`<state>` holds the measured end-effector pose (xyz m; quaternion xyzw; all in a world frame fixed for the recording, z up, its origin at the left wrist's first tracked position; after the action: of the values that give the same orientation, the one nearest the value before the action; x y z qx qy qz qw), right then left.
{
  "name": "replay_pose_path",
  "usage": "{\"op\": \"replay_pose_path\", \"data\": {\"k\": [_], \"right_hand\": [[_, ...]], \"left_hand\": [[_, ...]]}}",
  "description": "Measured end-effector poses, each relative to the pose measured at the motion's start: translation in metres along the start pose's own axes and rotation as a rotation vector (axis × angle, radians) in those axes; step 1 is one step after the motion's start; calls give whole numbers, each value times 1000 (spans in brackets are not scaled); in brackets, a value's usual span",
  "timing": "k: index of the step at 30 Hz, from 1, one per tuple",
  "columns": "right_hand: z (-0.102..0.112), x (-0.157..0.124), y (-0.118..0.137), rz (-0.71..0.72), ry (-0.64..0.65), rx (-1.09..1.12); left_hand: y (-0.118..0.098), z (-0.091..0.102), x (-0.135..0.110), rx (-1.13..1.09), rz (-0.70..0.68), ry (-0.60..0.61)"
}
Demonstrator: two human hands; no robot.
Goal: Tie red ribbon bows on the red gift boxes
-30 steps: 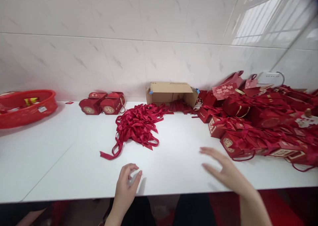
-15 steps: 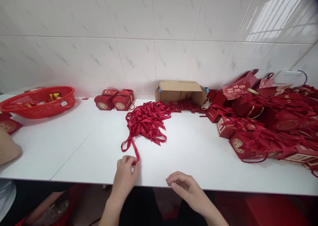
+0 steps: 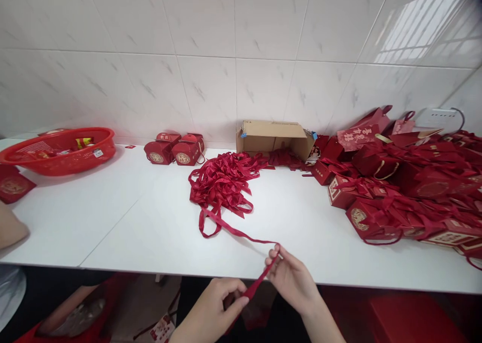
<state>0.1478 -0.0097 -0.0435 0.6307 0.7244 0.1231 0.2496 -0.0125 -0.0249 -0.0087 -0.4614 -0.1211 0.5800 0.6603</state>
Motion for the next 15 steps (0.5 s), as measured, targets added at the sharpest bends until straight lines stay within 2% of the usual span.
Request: {"op": "replay_pose_path", "data": {"k": [4,6,8,12,15], "right_hand": [[28,12,45,180,-83,-15],[46,16,70,298,-108,-104],[66,20,93,405,-138,-207],[109,24,128,626,-306,-350],[126,23,140,774,-414,-412]], "left_hand": [[25,33,5,-116,77,-75],[37,56,10,-120,105,-164],[45,81,20,-32,114,-269],[51,135,66,241,63,-456],[40,169,113,451,-70,-655]]}}
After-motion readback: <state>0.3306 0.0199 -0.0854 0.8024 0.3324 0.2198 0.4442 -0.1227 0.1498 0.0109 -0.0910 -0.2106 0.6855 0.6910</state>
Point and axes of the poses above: each hand's wrist, its own x-axis towards the middle knuckle, its own z-axis out of the back of the hand, y = z × x, the point moved 6 cm from there along x, towards the middle knuckle, and after that the axes turned 14 degrees about z, right-handed, at the moved point
